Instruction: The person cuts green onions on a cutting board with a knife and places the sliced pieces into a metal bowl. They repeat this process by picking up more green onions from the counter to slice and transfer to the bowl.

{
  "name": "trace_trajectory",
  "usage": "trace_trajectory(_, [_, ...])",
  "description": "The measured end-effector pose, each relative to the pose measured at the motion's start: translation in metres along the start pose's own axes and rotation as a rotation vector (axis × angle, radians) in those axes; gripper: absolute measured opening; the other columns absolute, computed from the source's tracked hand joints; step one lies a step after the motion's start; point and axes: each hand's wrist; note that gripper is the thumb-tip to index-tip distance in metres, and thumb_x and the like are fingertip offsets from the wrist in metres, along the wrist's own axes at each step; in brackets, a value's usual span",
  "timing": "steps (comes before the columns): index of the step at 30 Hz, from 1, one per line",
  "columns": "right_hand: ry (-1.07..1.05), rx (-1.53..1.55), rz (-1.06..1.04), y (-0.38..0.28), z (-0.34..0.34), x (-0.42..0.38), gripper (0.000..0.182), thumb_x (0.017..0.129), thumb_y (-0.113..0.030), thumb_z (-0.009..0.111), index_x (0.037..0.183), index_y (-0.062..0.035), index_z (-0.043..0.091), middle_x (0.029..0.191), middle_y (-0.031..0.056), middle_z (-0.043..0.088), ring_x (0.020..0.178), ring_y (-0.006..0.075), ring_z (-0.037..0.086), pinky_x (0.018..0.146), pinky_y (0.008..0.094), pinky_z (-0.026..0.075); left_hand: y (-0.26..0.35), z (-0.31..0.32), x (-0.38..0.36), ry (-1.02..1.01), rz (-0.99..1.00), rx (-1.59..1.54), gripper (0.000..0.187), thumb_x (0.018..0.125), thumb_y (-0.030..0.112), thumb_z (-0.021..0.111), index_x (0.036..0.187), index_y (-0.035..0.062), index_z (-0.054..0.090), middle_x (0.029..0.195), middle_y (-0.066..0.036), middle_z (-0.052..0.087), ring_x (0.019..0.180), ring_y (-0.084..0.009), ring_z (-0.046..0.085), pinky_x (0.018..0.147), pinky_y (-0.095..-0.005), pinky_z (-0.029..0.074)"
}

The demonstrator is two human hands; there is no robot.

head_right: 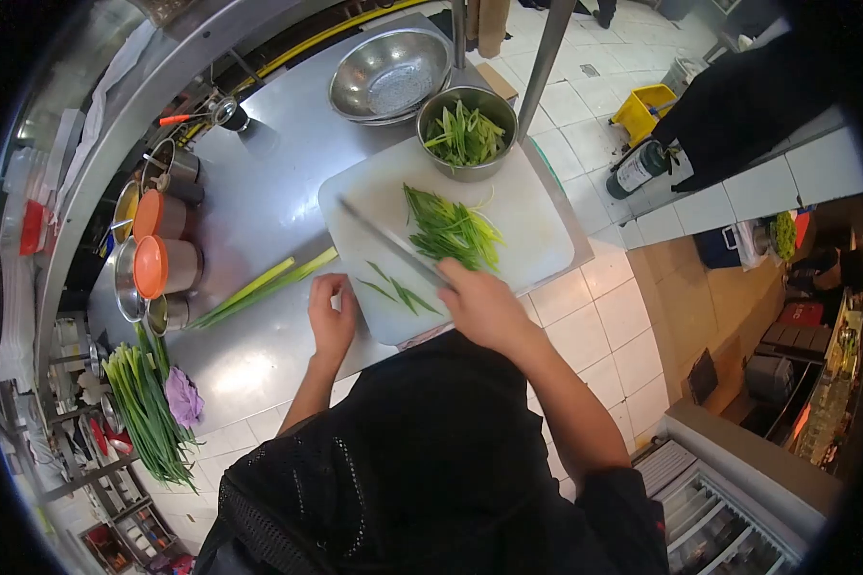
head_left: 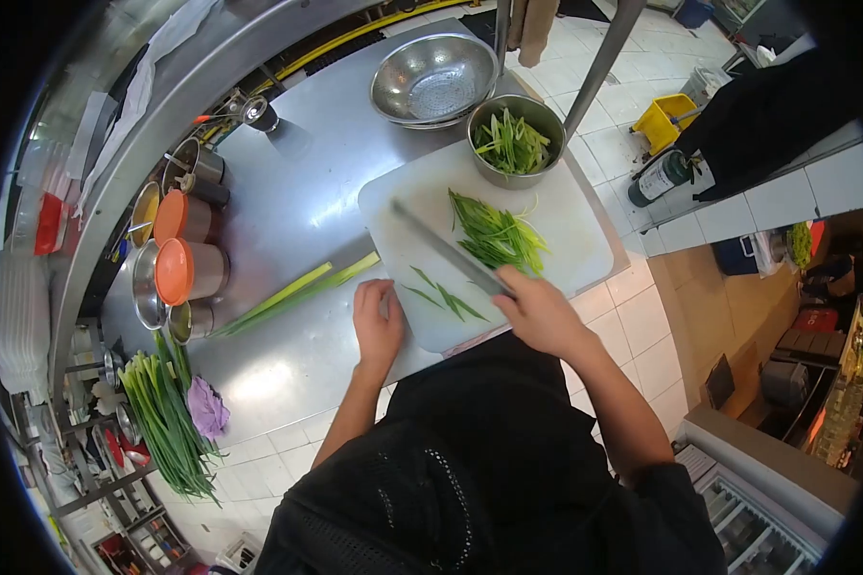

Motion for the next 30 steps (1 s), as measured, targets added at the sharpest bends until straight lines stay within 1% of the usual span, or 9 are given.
trace_trajectory(8, [0.136, 0.146, 0.277, 0.033, -0.054, -0.066, 0.021, 0.104, -0.011, 0.067, 0.122, -0.002, 0.059, 0.085, 0.029, 0.071, 0.084, 0.0511, 0.07, 0.073, 0.0525, 0.053, 0.017, -0.006, 0.025, -0.311, 0.136, 0.331, 0.021, 0.092, -0.005, 0.067, 0.112, 0.0007, 0.072, 0.121, -0.016, 0.065, 0.115, -0.0391, 0.06, 0.1, -0.0467, 0.052])
trace_trajectory(11, [0.16, 0.086, 0.333, 0.04, -0.071, -0.076, 0.023, 0.104, -0.012, 0.067, 0.124, -0.002, 0.061, 0.087, 0.0297, 0.072, 0.085, 0.0511, 0.071, 0.074, 0.0545, 0.053, 0.028, -0.013, 0.031, -0.286, 0.158, 0.279, 0.017, 0.095, -0.004, 0.067, 0.111, 0.0008, 0.072, 0.114, -0.015, 0.068, 0.106, -0.0369, 0.065, 0.094, -0.0435, 0.055])
trace_trajectory(13, [0.165, 0.047, 0.367, 0.046, -0.074, -0.084, 0.024, 0.104, -0.012, 0.067, 0.125, -0.0022, 0.061, 0.088, 0.03, 0.073, 0.086, 0.0514, 0.071, 0.074, 0.0558, 0.053, 0.038, -0.018, 0.036, -0.359, -0.102, 0.078, 0.011, 0.1, -0.001, 0.067, 0.11, -0.0005, 0.073, 0.104, -0.015, 0.072, 0.095, -0.029, 0.07, 0.088, -0.0373, 0.056])
trace_trajectory(17, [0.273, -0.05, 0.357, 0.065, -0.072, -0.091, 0.03, 0.104, -0.013, 0.065, 0.133, -0.0043, 0.061, 0.089, 0.0308, 0.072, 0.087, 0.0525, 0.071, 0.078, 0.0594, 0.054, 0.077, 0.003, 0.058, -0.369, -0.07, -0.08, 0.01, 0.105, 0.002, 0.067, 0.111, -0.0011, 0.074, 0.099, -0.011, 0.076, 0.088, -0.0189, 0.071, 0.083, -0.0325, 0.056])
trace_trajectory(22, [0.377, -0.219, 0.401, 0.088, -0.05, -0.09, 0.044, 0.1, -0.01, 0.064, 0.143, -0.0017, 0.056, 0.106, 0.0297, 0.073, 0.09, 0.051, 0.073, 0.082, 0.0598, 0.058, 0.146, 0.087, 0.094, -0.492, -0.184, -0.405, 0.014, 0.104, 0.006, 0.072, 0.115, -0.0016, 0.075, 0.099, -0.004, 0.076, 0.089, -0.011, 0.069, 0.082, -0.0273, 0.055])
trace_trajectory(23, [0.335, -0.246, 0.371, 0.093, -0.043, -0.089, 0.044, 0.102, -0.011, 0.063, 0.144, -0.0017, 0.053, 0.107, 0.0285, 0.073, 0.089, 0.0511, 0.073, 0.081, 0.0601, 0.058, 0.171, 0.111, 0.101, -0.482, -0.167, -0.45, 0.014, 0.102, 0.003, 0.074, 0.115, -0.0007, 0.074, 0.094, -0.002, 0.072, 0.082, -0.0076, 0.063, 0.072, -0.0241, 0.051])
trace_trajectory(25, [0.298, -0.281, 0.34, 0.091, -0.043, -0.086, 0.044, 0.104, -0.013, 0.062, 0.145, -0.0018, 0.05, 0.108, 0.0272, 0.073, 0.088, 0.0511, 0.073, 0.081, 0.0604, 0.059, 0.2, 0.157, 0.122, -0.544, -0.188, -0.511, 0.017, 0.103, 0.004, 0.073, 0.118, -0.0009, 0.073, 0.097, -0.003, 0.072, 0.083, -0.0094, 0.065, 0.073, -0.0252, 0.053])
trace_trajectory(27, [0.025, -0.253, 0.32, 0.083, -0.05, -0.083, 0.067, 0.091, -0.006, 0.067, 0.155, -0.0016, 0.047, 0.122, 0.0288, 0.069, 0.093, 0.0483, 0.076, 0.081, 0.0578, 0.061, 0.229, 0.198, 0.143, -0.586, -0.223, -0.577, 0.019, 0.104, 0.006, 0.072, 0.121, -0.001, 0.072, 0.101, -0.004, 0.073, 0.084, -0.0112, 0.068, 0.074, -0.0264, 0.055])
trace_trajectory(30, [-0.053, -0.197, 0.245, 0.084, -0.054, -0.081, 0.062, 0.095, -0.009, 0.065, 0.154, -0.0022, 0.048, 0.121, 0.0293, 0.07, 0.093, 0.0489, 0.075, 0.081, 0.0576, 0.061, 0.262, 0.226, 0.16, -0.511, -0.334, -0.654, 0.026, 0.106, 0.011, 0.069, 0.129, -0.001, 0.07, 0.114, -0.007, 0.076, 0.094, -0.0167, 0.073, 0.082, -0.0296, 0.059])
Point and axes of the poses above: each hand's wrist, its own x-axis towards the middle knuckle, its own z-axis out of the palm, y = z × x
